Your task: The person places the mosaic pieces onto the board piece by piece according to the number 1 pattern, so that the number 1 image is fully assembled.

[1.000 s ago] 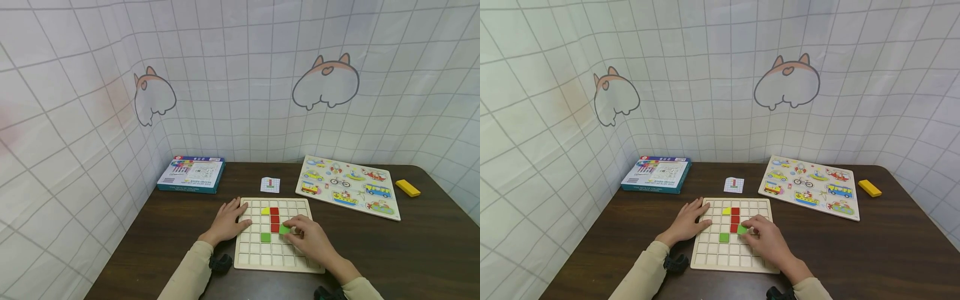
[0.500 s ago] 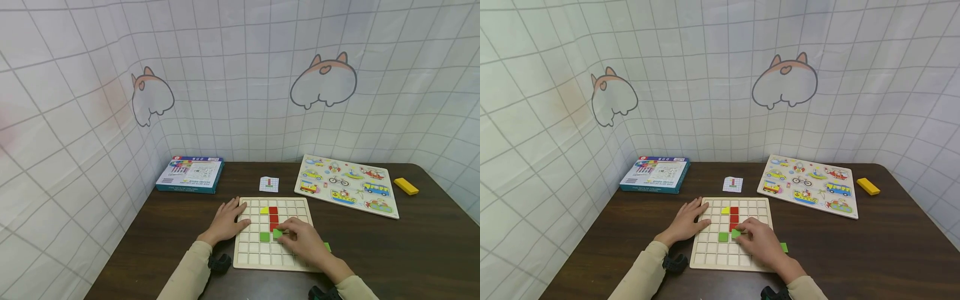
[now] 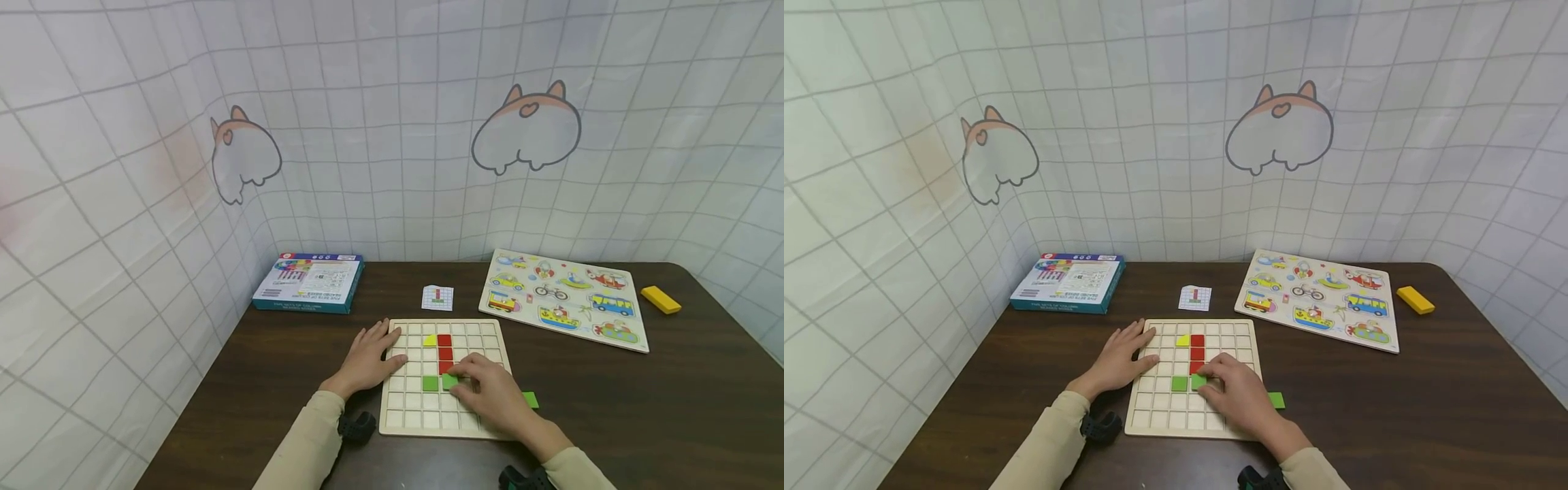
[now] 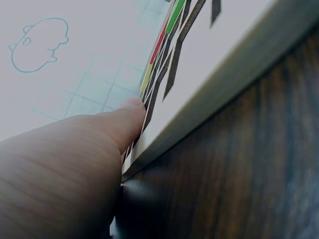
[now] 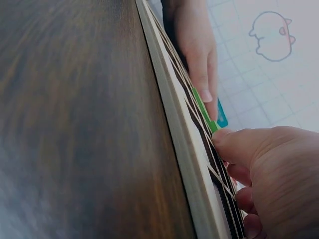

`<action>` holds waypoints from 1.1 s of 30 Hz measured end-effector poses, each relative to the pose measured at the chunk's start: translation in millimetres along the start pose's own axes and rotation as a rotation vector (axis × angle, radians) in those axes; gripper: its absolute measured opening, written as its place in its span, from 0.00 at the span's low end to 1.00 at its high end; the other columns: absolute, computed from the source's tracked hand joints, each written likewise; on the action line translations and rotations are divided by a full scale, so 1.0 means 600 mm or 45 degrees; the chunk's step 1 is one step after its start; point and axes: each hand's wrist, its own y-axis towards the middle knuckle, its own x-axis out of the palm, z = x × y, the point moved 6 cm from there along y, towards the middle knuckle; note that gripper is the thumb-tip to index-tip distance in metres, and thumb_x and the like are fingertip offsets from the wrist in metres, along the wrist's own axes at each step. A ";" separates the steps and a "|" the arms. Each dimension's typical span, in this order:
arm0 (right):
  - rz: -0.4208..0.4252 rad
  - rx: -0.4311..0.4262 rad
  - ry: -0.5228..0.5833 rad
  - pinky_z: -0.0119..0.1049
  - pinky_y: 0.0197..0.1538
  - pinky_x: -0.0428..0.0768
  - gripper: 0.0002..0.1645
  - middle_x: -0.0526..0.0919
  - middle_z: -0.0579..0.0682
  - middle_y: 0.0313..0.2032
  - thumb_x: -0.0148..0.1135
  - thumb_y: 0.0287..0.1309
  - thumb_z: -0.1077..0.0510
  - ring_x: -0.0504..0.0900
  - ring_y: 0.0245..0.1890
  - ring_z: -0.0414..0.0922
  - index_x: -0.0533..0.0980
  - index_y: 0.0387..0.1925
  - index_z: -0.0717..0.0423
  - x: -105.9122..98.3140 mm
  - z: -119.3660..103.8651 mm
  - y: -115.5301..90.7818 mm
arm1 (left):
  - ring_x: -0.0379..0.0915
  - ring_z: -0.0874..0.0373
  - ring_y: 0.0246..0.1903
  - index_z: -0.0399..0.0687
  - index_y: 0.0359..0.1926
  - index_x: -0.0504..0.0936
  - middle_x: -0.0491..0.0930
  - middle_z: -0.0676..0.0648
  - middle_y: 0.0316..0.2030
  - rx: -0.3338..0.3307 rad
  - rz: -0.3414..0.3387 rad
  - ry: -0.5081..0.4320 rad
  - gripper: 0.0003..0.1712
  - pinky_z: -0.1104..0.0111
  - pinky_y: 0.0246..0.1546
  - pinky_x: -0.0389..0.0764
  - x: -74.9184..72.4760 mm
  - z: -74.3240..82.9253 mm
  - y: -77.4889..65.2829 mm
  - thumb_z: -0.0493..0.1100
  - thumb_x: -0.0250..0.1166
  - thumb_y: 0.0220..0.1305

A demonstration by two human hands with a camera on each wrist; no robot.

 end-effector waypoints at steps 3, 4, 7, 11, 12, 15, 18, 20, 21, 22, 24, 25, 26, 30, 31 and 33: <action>0.004 0.017 -0.018 0.28 0.31 0.69 0.14 0.78 0.34 0.38 0.76 0.50 0.55 0.68 0.28 0.34 0.84 0.40 0.42 0.000 0.000 0.002 | 0.39 0.47 0.75 0.51 0.75 0.60 0.46 0.41 0.76 -0.010 0.001 0.017 0.38 0.48 0.73 0.37 -0.001 -0.001 0.001 0.61 0.55 0.71; 0.003 0.025 -0.019 0.28 0.31 0.69 0.14 0.78 0.34 0.38 0.76 0.50 0.55 0.68 0.28 0.34 0.85 0.40 0.42 0.001 0.000 0.003 | 0.39 0.47 0.75 0.51 0.75 0.60 0.46 0.42 0.76 -0.015 0.001 0.024 0.38 0.48 0.73 0.37 0.000 -0.001 0.002 0.61 0.55 0.71; -0.002 0.051 -0.030 0.28 0.32 0.69 0.14 0.78 0.34 0.38 0.76 0.50 0.54 0.68 0.29 0.34 0.85 0.40 0.41 0.001 0.001 0.003 | 0.39 0.47 0.75 0.51 0.75 0.60 0.47 0.42 0.76 -0.012 0.010 0.031 0.38 0.48 0.73 0.38 0.001 -0.002 0.003 0.61 0.55 0.70; -0.018 0.070 -0.030 0.29 0.33 0.69 0.14 0.78 0.34 0.38 0.76 0.50 0.54 0.69 0.30 0.35 0.85 0.40 0.42 0.003 0.002 0.002 | 0.40 0.47 0.75 0.51 0.74 0.60 0.47 0.41 0.76 -0.012 0.011 0.035 0.38 0.48 0.73 0.38 0.003 -0.004 0.004 0.61 0.55 0.70; -0.022 0.069 -0.031 0.30 0.34 0.70 0.14 0.77 0.34 0.38 0.76 0.50 0.54 0.70 0.31 0.35 0.85 0.40 0.42 0.004 0.001 0.002 | 0.40 0.47 0.75 0.51 0.74 0.60 0.47 0.41 0.76 -0.013 0.010 0.034 0.38 0.48 0.73 0.38 0.003 -0.004 0.003 0.61 0.55 0.70; -0.028 0.061 -0.035 0.31 0.36 0.71 0.13 0.77 0.33 0.38 0.76 0.50 0.54 0.71 0.32 0.34 0.85 0.40 0.42 0.006 0.000 0.002 | 0.40 0.47 0.75 0.52 0.74 0.60 0.47 0.41 0.76 -0.012 0.007 0.032 0.38 0.48 0.73 0.38 0.003 -0.005 0.003 0.61 0.55 0.70; -0.026 0.047 -0.039 0.31 0.37 0.72 0.13 0.77 0.33 0.39 0.76 0.50 0.54 0.72 0.33 0.33 0.85 0.40 0.43 0.007 -0.001 0.003 | 0.39 0.47 0.75 0.52 0.75 0.60 0.47 0.41 0.76 -0.020 0.007 0.032 0.38 0.48 0.73 0.37 0.001 -0.004 0.003 0.61 0.55 0.70; -0.024 0.051 -0.038 0.31 0.38 0.73 0.14 0.77 0.33 0.39 0.76 0.50 0.54 0.72 0.34 0.34 0.85 0.41 0.43 0.007 -0.001 0.003 | 0.39 0.47 0.75 0.52 0.75 0.60 0.47 0.42 0.76 -0.022 0.008 0.036 0.38 0.48 0.73 0.37 0.002 -0.004 0.003 0.61 0.55 0.70; -0.027 0.055 -0.036 0.31 0.38 0.72 0.14 0.77 0.33 0.39 0.76 0.50 0.54 0.72 0.34 0.34 0.85 0.41 0.43 0.007 -0.001 0.003 | 0.39 0.47 0.75 0.52 0.75 0.60 0.47 0.42 0.76 -0.024 0.008 0.040 0.38 0.48 0.73 0.37 0.002 -0.004 0.003 0.61 0.55 0.70; -0.029 0.059 -0.035 0.31 0.37 0.72 0.14 0.77 0.33 0.39 0.76 0.50 0.54 0.72 0.34 0.34 0.85 0.41 0.43 0.007 -0.001 0.003 | 0.39 0.47 0.75 0.52 0.75 0.60 0.47 0.42 0.76 -0.024 0.007 0.042 0.38 0.48 0.73 0.37 0.003 -0.004 0.003 0.61 0.55 0.70; -0.034 0.070 -0.032 0.31 0.36 0.71 0.15 0.77 0.33 0.39 0.76 0.50 0.54 0.71 0.33 0.35 0.85 0.42 0.43 0.007 0.000 0.002 | 0.39 0.47 0.75 0.52 0.75 0.60 0.46 0.42 0.76 -0.023 0.005 0.043 0.38 0.48 0.73 0.37 0.004 -0.004 0.003 0.61 0.55 0.70; -0.036 0.071 -0.030 0.30 0.36 0.70 0.15 0.77 0.33 0.39 0.76 0.50 0.54 0.71 0.32 0.35 0.85 0.42 0.43 0.007 0.000 0.002 | 0.39 0.47 0.75 0.52 0.75 0.60 0.46 0.42 0.76 -0.021 0.004 0.042 0.38 0.48 0.73 0.37 0.004 -0.005 0.003 0.61 0.54 0.70; -0.037 0.068 -0.028 0.30 0.35 0.70 0.15 0.77 0.33 0.39 0.76 0.50 0.54 0.70 0.32 0.35 0.85 0.42 0.43 0.007 0.000 0.001 | 0.39 0.47 0.75 0.52 0.75 0.60 0.46 0.42 0.76 -0.020 0.002 0.042 0.38 0.48 0.73 0.37 0.004 -0.005 0.003 0.61 0.54 0.70; -0.029 0.055 0.021 0.29 0.33 0.69 0.15 0.78 0.35 0.39 0.75 0.51 0.55 0.70 0.30 0.36 0.85 0.42 0.43 0.000 0.001 0.001 | 0.39 0.47 0.75 0.51 0.75 0.59 0.46 0.42 0.76 -0.013 0.000 0.041 0.38 0.48 0.73 0.37 0.005 -0.005 0.004 0.61 0.54 0.71; -0.023 0.050 0.038 0.29 0.32 0.69 0.14 0.79 0.36 0.39 0.75 0.51 0.56 0.70 0.29 0.36 0.85 0.42 0.43 -0.003 0.001 0.001 | 0.39 0.47 0.75 0.51 0.75 0.59 0.46 0.42 0.76 -0.013 -0.002 0.042 0.38 0.48 0.73 0.37 0.005 -0.005 0.004 0.62 0.54 0.70; -0.006 0.037 0.076 0.28 0.31 0.71 0.13 0.80 0.37 0.37 0.74 0.52 0.57 0.71 0.29 0.37 0.85 0.42 0.45 -0.012 0.001 0.001 | 0.39 0.48 0.75 0.52 0.75 0.59 0.46 0.42 0.76 -0.015 -0.004 0.042 0.38 0.48 0.73 0.37 0.005 -0.006 0.005 0.62 0.54 0.70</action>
